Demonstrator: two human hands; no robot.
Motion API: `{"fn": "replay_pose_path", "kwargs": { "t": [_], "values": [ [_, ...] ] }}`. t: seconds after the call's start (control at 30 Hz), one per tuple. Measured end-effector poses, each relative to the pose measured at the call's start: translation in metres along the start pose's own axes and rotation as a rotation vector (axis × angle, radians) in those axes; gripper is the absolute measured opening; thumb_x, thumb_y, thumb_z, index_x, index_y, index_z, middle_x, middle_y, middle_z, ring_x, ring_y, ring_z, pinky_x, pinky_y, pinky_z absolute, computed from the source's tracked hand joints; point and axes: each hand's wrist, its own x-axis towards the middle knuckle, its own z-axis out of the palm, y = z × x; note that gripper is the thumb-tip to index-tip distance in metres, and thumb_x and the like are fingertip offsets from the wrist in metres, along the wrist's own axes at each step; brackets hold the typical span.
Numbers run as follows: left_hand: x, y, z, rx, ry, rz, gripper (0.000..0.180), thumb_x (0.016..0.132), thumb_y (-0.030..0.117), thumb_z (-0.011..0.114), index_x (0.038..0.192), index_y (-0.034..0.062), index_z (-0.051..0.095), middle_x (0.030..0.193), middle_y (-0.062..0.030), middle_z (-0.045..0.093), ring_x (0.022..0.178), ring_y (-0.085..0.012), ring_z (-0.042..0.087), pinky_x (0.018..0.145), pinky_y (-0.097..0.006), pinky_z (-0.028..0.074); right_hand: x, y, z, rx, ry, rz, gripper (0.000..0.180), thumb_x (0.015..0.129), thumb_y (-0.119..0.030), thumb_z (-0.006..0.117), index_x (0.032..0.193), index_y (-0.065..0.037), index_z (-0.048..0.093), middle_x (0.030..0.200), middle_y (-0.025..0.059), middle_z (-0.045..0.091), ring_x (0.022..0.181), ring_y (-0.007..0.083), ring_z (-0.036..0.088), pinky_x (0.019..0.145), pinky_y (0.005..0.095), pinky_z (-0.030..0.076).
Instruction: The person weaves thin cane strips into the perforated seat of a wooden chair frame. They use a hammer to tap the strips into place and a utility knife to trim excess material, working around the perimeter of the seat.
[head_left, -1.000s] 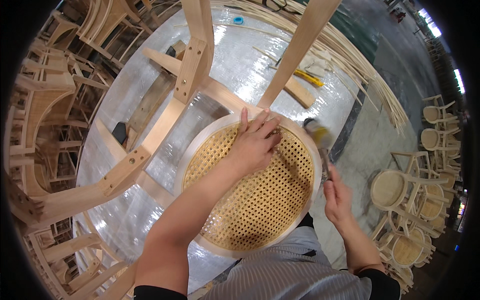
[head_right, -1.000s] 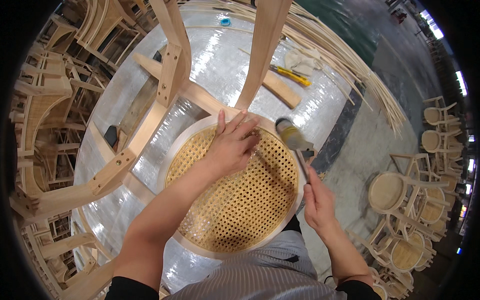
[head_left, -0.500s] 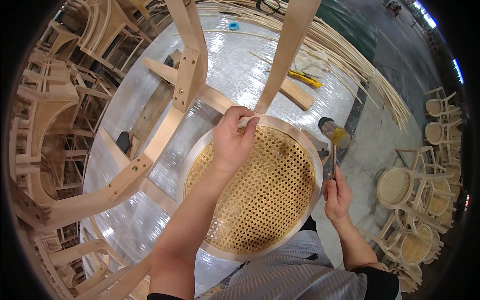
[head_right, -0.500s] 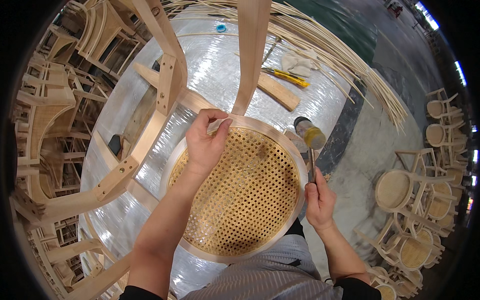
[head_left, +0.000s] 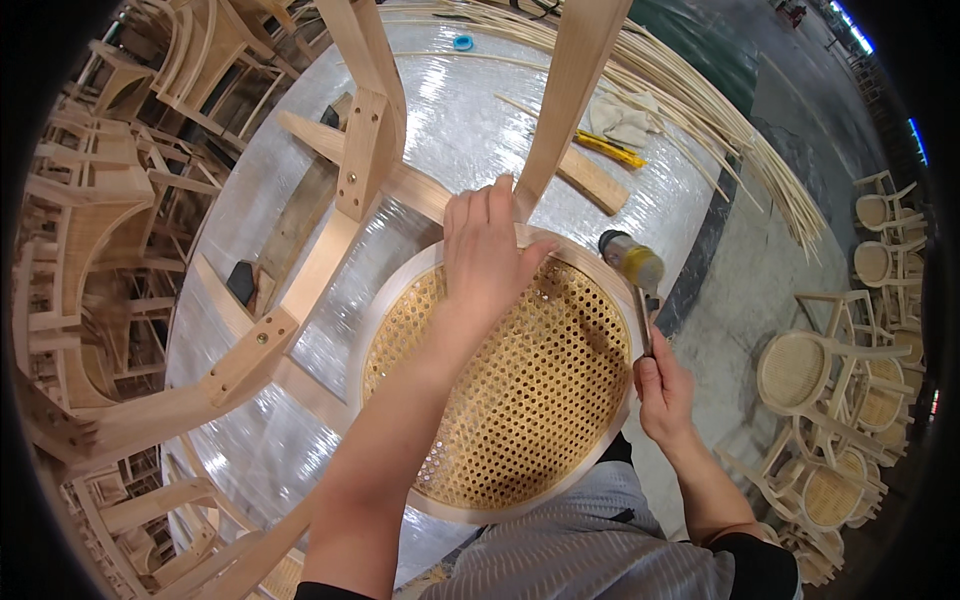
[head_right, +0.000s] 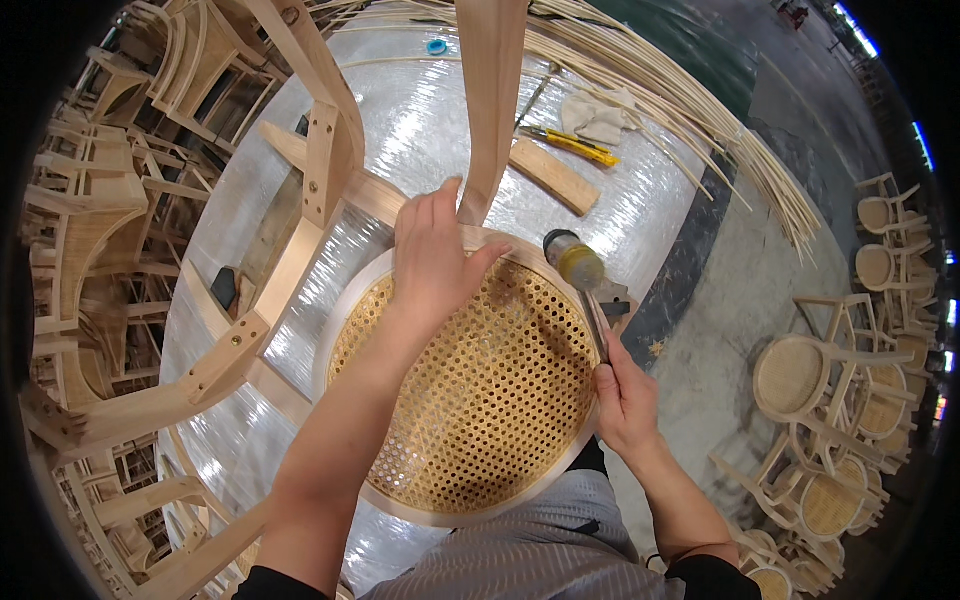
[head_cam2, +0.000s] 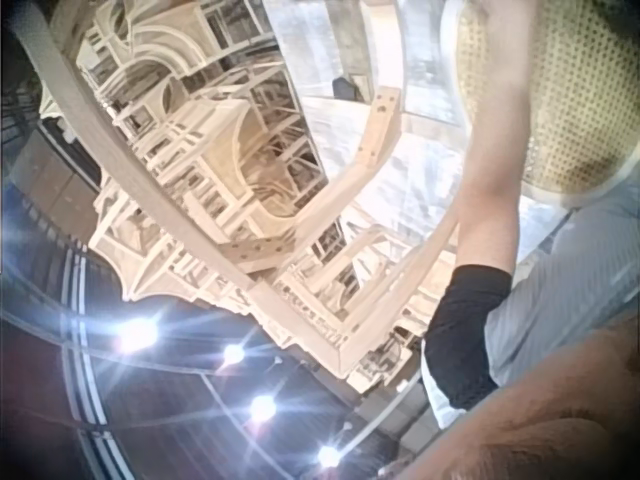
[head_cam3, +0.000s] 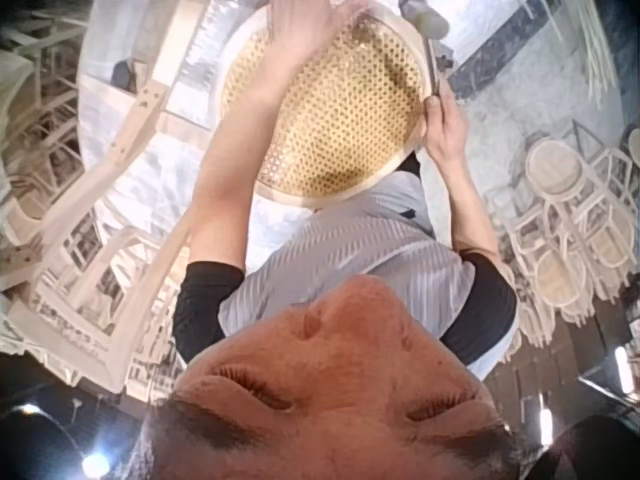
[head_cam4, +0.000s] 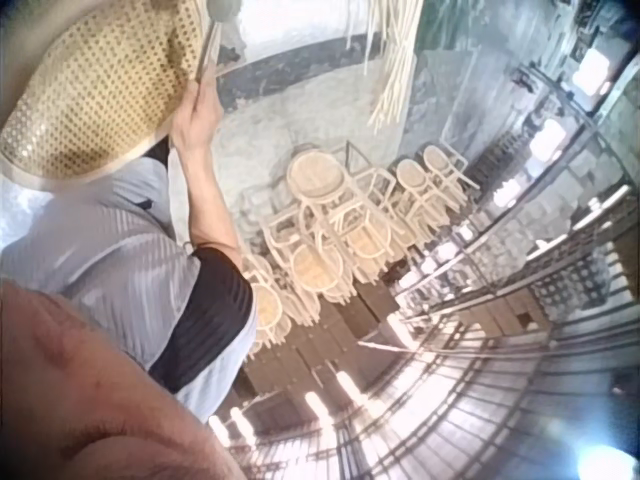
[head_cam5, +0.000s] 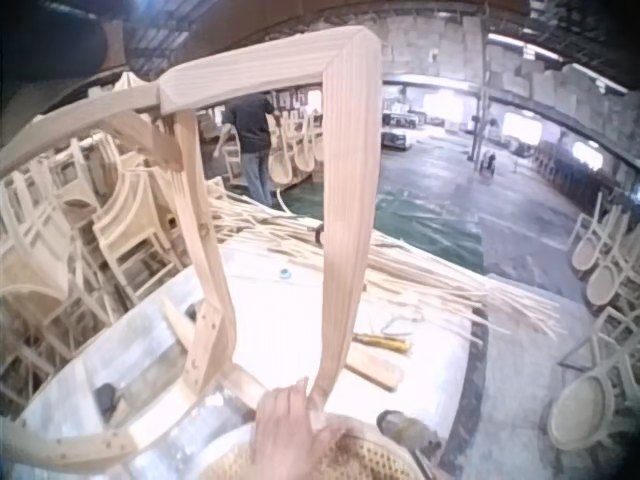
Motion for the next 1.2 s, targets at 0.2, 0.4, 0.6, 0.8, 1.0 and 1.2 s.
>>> {"fn": "replay_pose_path", "kwargs": {
  "t": [0.2,0.4,0.6,0.8,1.0,1.2],
  "values": [
    [0.044,0.004,-0.016,0.211,-0.636,-0.125,0.107,0.085,0.074,0.073,0.148,-0.0085,0.047,0.134,-0.0300,0.067,0.140,-0.0445,0.053,0.132,-0.056,0.008,0.012,-0.011,-0.009,-0.199,-0.130,0.040,0.047,0.109,-0.015,0.056,0.153,0.001,0.054,0.114,0.0222,0.076,0.093,0.0287,0.075,0.086,0.0363,0.056],
    [0.051,0.010,-0.018,0.276,-0.750,-0.161,0.112,0.085,0.077,0.071,0.148,-0.0113,0.044,0.131,-0.0309,0.068,0.138,-0.0439,0.055,0.132,-0.057,0.006,0.007,-0.020,-0.023,-0.072,-0.019,-0.093,0.046,0.108,-0.014,0.056,0.153,-0.002,0.055,0.105,0.0215,0.074,0.085,0.0287,0.072,0.081,0.0355,0.056],
    [0.043,0.000,-0.014,0.301,-0.659,-0.130,0.111,0.086,0.077,0.069,0.148,-0.0104,0.042,0.131,-0.0314,0.068,0.139,-0.0442,0.054,0.132,-0.058,0.006,0.015,-0.031,-0.027,-0.167,-0.079,-0.096,0.044,0.106,-0.011,0.057,0.150,-0.002,0.057,0.101,0.0239,0.072,0.085,0.0400,0.071,0.080,0.0406,0.057],
    [0.042,0.005,-0.007,0.254,-0.681,-0.134,0.116,0.084,0.076,0.073,0.152,-0.0112,0.038,0.132,-0.0319,0.068,0.139,-0.0443,0.053,0.131,-0.058,0.006,0.019,-0.001,-0.028,-0.270,-0.076,-0.226,0.045,0.108,-0.010,0.054,0.152,-0.002,0.056,0.090,0.0156,0.068,0.074,0.0245,0.063,0.071,0.0351,0.053],
    [0.044,0.000,-0.012,0.240,-0.718,-0.157,0.113,0.088,0.073,0.071,0.154,-0.0120,0.037,0.135,-0.0318,0.066,0.141,-0.0440,0.051,0.131,-0.058,0.005,0.013,-0.015,-0.028,-0.127,-0.032,-0.194,0.046,0.105,-0.009,0.057,0.151,-0.004,0.058,0.104,0.0238,0.073,0.087,0.0393,0.072,0.080,0.0427,0.055],
    [0.040,0.000,-0.012,0.243,-0.722,-0.169,0.111,0.090,0.072,0.070,0.154,-0.0121,0.036,0.136,-0.0312,0.065,0.141,-0.0432,0.051,0.131,-0.058,0.005,0.025,-0.025,-0.025,-0.173,-0.157,-0.023,0.044,0.106,-0.009,0.056,0.150,-0.003,0.059,0.107,0.0208,0.075,0.089,0.0349,0.073,0.081,0.0401,0.056]
  ]
}}
